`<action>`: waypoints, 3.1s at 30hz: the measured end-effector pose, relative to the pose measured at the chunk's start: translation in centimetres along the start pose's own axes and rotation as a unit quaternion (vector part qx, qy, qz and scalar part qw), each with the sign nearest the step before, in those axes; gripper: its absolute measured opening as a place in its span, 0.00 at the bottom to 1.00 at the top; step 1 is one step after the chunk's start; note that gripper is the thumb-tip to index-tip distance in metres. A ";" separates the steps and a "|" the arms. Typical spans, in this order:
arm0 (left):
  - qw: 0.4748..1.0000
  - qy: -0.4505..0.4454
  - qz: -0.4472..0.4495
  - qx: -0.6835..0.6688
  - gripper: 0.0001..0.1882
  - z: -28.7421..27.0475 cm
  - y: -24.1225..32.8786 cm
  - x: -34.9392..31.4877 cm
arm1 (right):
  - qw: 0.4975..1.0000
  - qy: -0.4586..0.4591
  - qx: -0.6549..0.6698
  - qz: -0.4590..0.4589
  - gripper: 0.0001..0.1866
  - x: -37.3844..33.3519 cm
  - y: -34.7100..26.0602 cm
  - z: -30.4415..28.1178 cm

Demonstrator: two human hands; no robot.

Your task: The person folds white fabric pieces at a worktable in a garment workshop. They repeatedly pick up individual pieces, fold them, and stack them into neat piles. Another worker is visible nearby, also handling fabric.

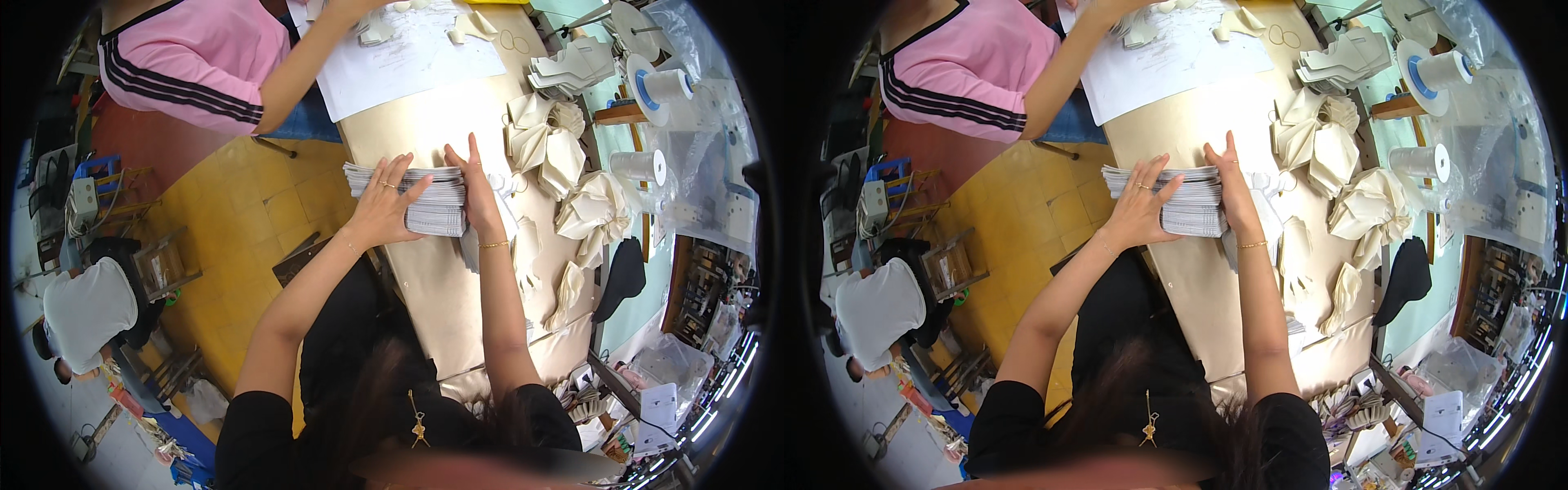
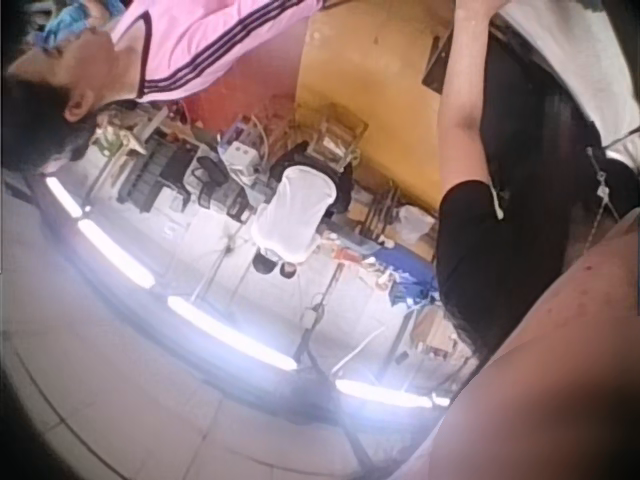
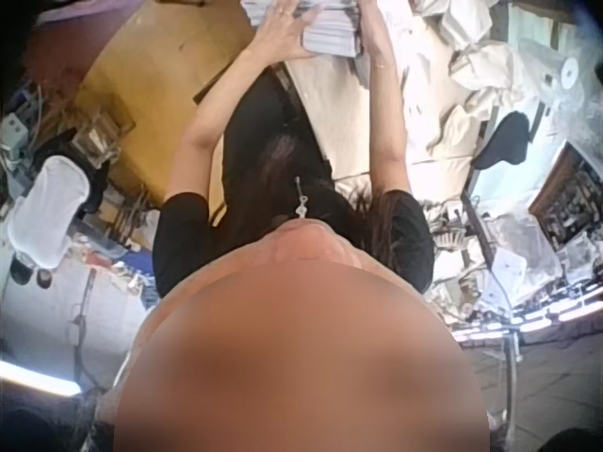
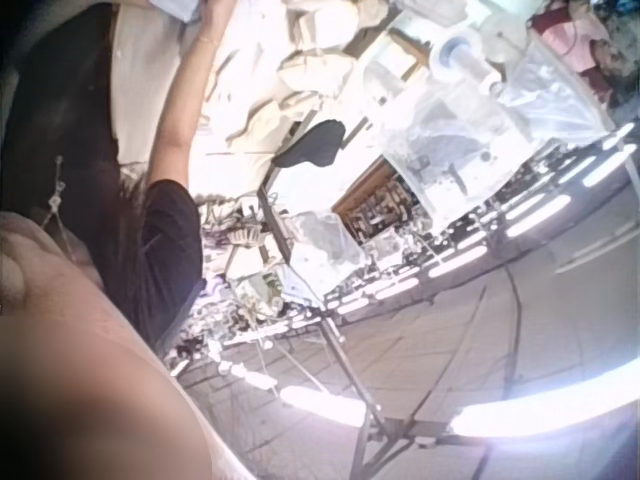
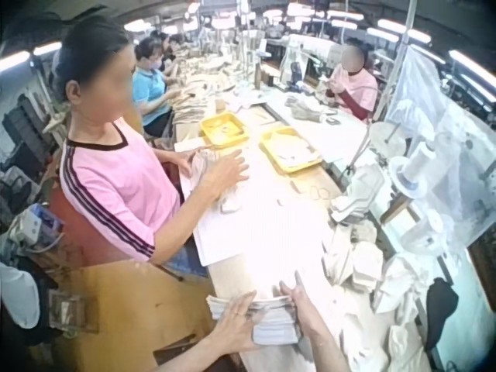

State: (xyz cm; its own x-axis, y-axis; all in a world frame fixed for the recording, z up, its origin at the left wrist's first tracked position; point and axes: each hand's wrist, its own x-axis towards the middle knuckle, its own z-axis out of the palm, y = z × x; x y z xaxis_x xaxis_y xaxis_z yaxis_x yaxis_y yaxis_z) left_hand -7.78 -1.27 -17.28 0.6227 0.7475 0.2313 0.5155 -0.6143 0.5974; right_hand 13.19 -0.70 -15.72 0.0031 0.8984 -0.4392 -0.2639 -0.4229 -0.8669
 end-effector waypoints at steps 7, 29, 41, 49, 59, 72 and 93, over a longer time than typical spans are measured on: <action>1.000 0.011 0.012 -0.013 0.61 0.2 -0.1 -0.1 | 0.990 0.001 -0.136 -0.045 0.32 -0.2 0.9 -0.1; 0.998 0.013 0.054 0.020 0.66 0.8 -0.9 0.1 | 0.946 0.052 -0.305 -0.096 0.34 -2.1 1.5 0.9; 0.999 -0.024 -0.001 0.027 0.62 1.4 -0.9 -0.4 | 0.992 0.057 -0.044 -0.103 0.37 -2.6 2.5 -0.2; 0.926 0.096 -0.206 -0.302 0.58 -3.1 2.8 -2.5 | 0.944 0.278 0.019 -0.176 0.17 -11.2 1.2 -7.3; 0.466 0.024 -0.386 -0.796 0.45 -4.1 9.5 -12.3 | 0.716 0.371 -0.570 -0.156 0.22 -10.3 2.5 -5.8; 0.399 0.056 -0.377 -0.834 0.45 -4.6 14.0 -19.0 | 0.880 0.279 -0.381 0.050 0.21 -13.6 3.8 -8.2; 0.363 -0.015 -0.458 -0.812 0.41 -3.2 11.6 -21.3 | 0.669 0.528 -0.514 0.104 0.19 -0.1 2.9 -10.7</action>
State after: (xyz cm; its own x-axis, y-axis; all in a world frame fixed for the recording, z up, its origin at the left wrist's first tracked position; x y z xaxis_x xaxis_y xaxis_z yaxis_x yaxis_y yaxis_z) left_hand -16.95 -23.47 -12.83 0.6468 0.4327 -0.6280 -0.4960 0.8642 0.0846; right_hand 22.77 -3.26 -20.76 0.8910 0.4533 -0.0268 0.4360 -0.8705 -0.2280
